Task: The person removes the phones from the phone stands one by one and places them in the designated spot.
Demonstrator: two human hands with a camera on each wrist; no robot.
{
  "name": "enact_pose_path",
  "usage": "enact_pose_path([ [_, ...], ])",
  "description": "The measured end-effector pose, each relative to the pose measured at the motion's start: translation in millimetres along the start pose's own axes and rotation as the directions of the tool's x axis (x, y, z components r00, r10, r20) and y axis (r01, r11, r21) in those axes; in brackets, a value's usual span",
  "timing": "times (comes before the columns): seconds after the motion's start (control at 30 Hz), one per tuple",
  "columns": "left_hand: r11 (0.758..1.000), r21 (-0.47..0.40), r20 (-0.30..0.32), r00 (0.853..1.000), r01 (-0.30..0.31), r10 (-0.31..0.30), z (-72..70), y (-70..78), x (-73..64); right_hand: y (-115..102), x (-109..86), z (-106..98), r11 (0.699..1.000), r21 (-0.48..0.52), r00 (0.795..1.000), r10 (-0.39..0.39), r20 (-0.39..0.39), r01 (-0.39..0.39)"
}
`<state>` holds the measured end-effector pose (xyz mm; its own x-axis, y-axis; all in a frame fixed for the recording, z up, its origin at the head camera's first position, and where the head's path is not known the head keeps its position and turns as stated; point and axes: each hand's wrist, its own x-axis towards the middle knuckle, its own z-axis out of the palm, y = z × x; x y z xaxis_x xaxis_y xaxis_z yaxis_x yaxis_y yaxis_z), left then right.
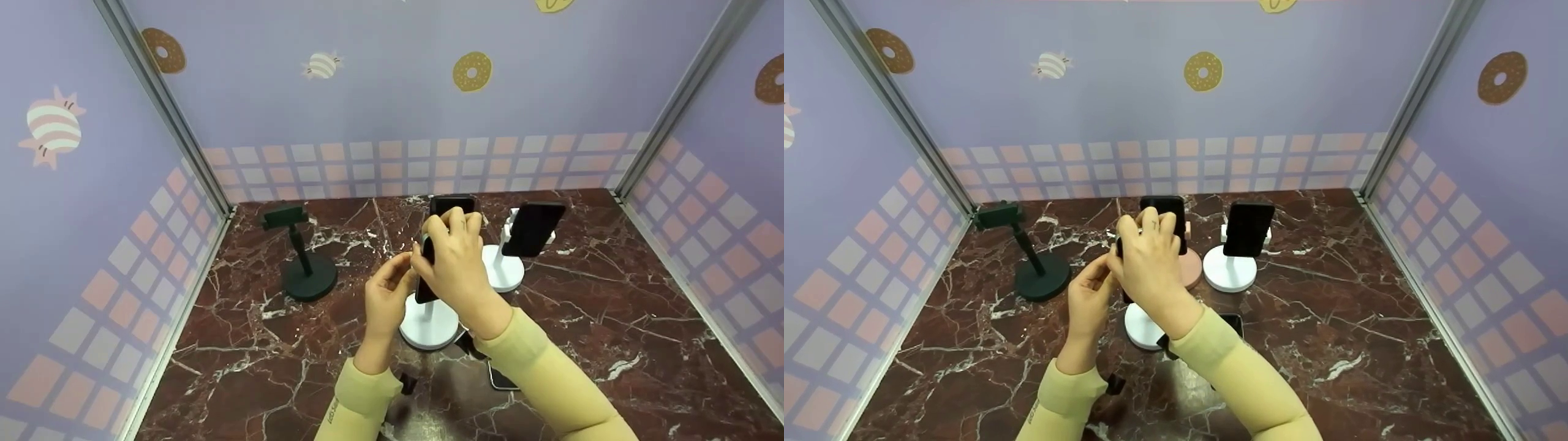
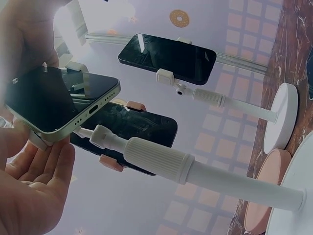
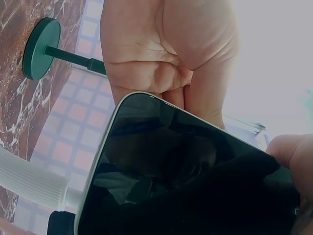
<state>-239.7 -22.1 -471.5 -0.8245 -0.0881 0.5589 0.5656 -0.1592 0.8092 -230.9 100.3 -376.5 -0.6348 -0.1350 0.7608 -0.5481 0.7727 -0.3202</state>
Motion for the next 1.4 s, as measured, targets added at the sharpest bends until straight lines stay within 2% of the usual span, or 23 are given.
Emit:
enact_pose_path([
  [0.5,0.998,-0.021,-0.019,0.998,0.066,-0.066,-1.7,1.3,-0.2,-2.5,0.5,1.3,1.0,0.027,1.0,-0.004,0.015,0.004],
  [0.73,0.997,0.005,-0.02,0.997,0.074,-0.074,-3.0,1.2,-1.1,-2.6,0.2,2.6,0.999,0.044,1.0,-0.014,0.015,0.014],
  [1.17,0.998,-0.011,-0.012,0.998,0.067,-0.067,-4.3,2.2,-1.2,-3.6,0.9,2.2,0.998,0.062,1.0,-0.02,0.013,0.019],
  [1.4,0.997,-0.009,-0.015,0.996,0.082,-0.083,-3.7,1.6,0.0,-3.5,1.7,1.5,0.997,0.067,1.0,-0.025,0.013,0.024],
])
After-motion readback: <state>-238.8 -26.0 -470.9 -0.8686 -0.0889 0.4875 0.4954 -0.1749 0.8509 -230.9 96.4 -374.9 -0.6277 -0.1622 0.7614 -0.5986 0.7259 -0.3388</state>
